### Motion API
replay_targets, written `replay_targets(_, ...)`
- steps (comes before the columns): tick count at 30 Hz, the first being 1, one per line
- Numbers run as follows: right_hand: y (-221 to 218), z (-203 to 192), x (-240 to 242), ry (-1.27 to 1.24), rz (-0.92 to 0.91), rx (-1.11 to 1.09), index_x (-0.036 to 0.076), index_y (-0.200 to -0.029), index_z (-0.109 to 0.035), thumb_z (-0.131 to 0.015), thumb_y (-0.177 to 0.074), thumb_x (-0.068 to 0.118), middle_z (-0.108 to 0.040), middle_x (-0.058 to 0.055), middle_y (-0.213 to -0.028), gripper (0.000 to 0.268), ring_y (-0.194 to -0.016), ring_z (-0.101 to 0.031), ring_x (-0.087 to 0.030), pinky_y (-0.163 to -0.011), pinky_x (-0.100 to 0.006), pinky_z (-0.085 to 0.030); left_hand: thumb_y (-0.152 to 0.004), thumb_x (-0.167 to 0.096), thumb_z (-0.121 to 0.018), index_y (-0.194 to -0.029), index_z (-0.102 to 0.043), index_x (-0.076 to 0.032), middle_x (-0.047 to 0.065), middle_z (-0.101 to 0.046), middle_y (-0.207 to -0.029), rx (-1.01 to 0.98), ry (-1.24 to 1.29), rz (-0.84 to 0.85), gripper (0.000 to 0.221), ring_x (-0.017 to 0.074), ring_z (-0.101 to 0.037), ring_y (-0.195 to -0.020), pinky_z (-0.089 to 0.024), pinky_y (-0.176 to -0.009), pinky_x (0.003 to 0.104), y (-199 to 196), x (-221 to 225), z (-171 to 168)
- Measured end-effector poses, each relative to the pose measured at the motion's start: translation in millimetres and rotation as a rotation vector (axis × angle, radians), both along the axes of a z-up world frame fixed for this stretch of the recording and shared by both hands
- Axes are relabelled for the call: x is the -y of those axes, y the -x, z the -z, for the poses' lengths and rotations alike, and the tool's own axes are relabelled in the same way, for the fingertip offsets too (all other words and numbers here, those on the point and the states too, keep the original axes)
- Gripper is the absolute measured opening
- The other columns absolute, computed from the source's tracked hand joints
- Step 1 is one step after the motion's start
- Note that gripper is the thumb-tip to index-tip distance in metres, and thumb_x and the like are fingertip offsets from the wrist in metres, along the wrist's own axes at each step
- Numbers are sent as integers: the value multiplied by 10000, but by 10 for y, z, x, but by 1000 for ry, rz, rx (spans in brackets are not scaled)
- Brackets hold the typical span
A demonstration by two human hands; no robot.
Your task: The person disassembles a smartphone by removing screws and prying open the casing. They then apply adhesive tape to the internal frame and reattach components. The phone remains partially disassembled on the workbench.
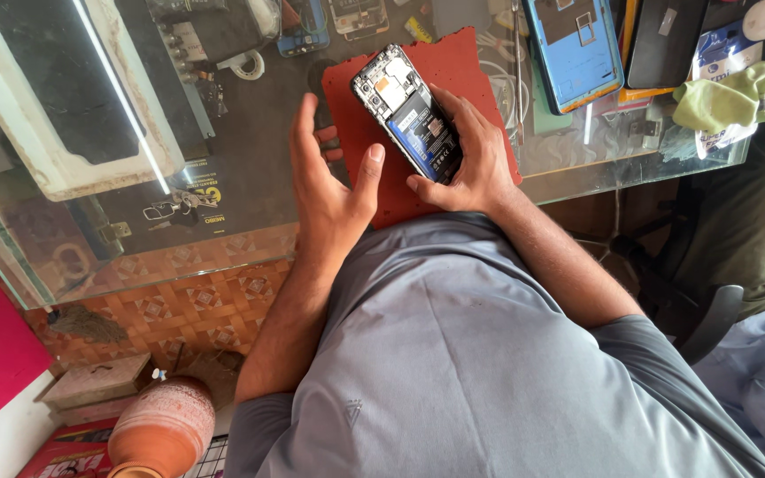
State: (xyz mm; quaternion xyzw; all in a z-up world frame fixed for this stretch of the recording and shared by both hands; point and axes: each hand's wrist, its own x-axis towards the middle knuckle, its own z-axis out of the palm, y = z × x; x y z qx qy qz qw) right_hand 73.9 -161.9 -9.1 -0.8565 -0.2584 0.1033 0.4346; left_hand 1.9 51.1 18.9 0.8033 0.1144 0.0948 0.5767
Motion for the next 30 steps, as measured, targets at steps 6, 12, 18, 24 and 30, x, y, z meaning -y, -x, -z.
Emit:
replay_targets(6,10,49,33,-44,-13,52,-60,-1531,-433,-780,-770,475,-642,-218,-1244,993,-1146,-684,-355,-998,-448,-550,-1035,-148,-690,-1424,-454,67,172,-665,-1253,-69,398,42,504,202,-635,-1024,-567,-867,353,35,14,277)
replay_targets(12,46,56,73,-141,17,-9,-54,-1560,-440,-807,-795,428,-643,-194,-1311,976,-1209,-682,-302,-1061,-386,-531,-1046,-182,-649,-1167,-627,32,155,-752,-1019,-99,99,101,247,227,-741,-929,-571,-813,357,110,82,381)
replay_targets(18,101,-32,302,-649,265,-327,-133,-1598,-369,-855,-836,449,-571,-205,-1378,1075,-1269,-600,-245,-1142,-367,-501,-1114,-271,-618,-1300,-563,33,192,-716,-1222,-1,-27,-45,360,256,-709,-1103,-551,-961,384,224,-548,318)
replay_targets(24,-27,-288,572,-372,249,-18,-89,-1587,-358,-831,-838,362,-566,-214,-1438,994,-1324,-568,-283,-1175,-372,-440,-1136,-300,-597,-1402,-446,33,189,-653,-1314,-112,30,-37,452,276,-673,-1198,-530,-1060,407,374,-1038,225)
replay_targets(30,183,-346,199,93,142,65,-16,-1529,-408,-854,-754,298,-503,-220,-1337,948,-1217,-587,-417,-1060,-448,-508,-1124,-241,-599,-1370,-485,50,248,-674,-1303,-61,-63,11,398,365,-697,-1190,-532,-1036,418,276,-285,479)
